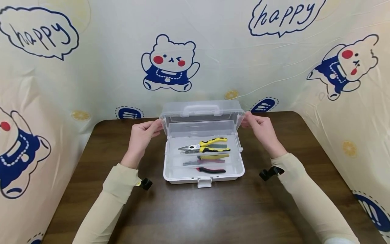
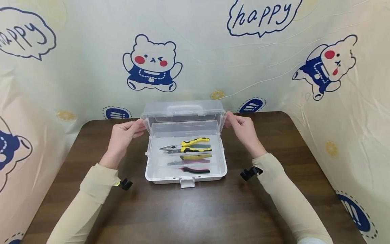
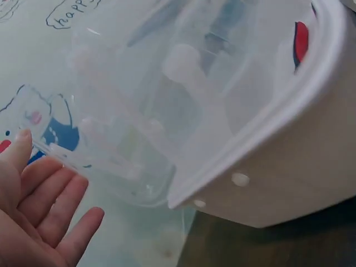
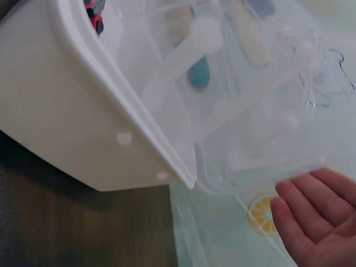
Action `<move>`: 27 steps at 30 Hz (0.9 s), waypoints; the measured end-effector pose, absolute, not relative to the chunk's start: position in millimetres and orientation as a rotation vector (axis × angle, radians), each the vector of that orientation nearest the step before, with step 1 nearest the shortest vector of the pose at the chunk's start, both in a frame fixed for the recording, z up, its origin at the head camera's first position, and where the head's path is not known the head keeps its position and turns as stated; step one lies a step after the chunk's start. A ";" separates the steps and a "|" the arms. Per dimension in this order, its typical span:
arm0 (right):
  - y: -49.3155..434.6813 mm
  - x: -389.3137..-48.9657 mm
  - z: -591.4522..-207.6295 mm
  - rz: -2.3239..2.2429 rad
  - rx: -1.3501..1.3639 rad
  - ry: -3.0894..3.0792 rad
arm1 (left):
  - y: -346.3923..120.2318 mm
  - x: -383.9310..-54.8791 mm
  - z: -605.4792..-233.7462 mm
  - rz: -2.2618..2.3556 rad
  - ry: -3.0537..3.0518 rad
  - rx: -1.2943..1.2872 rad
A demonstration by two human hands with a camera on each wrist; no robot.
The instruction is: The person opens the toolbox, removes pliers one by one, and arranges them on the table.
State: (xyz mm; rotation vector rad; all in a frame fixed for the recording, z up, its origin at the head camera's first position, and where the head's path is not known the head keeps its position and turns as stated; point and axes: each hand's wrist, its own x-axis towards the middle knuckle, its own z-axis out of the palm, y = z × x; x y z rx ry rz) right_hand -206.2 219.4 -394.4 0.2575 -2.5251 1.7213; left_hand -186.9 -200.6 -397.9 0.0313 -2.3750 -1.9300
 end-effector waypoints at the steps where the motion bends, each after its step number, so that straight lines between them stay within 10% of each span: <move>1: 219.4 -207.5 -396.2 1.753 0.280 -2.517 | -201.1 -187.7 -400.5 -1.939 -2.378 0.019; 27: 212.8 -233.5 -434.0 1.766 0.534 -2.668 | -196.7 -218.7 -449.6 -2.166 -2.300 0.015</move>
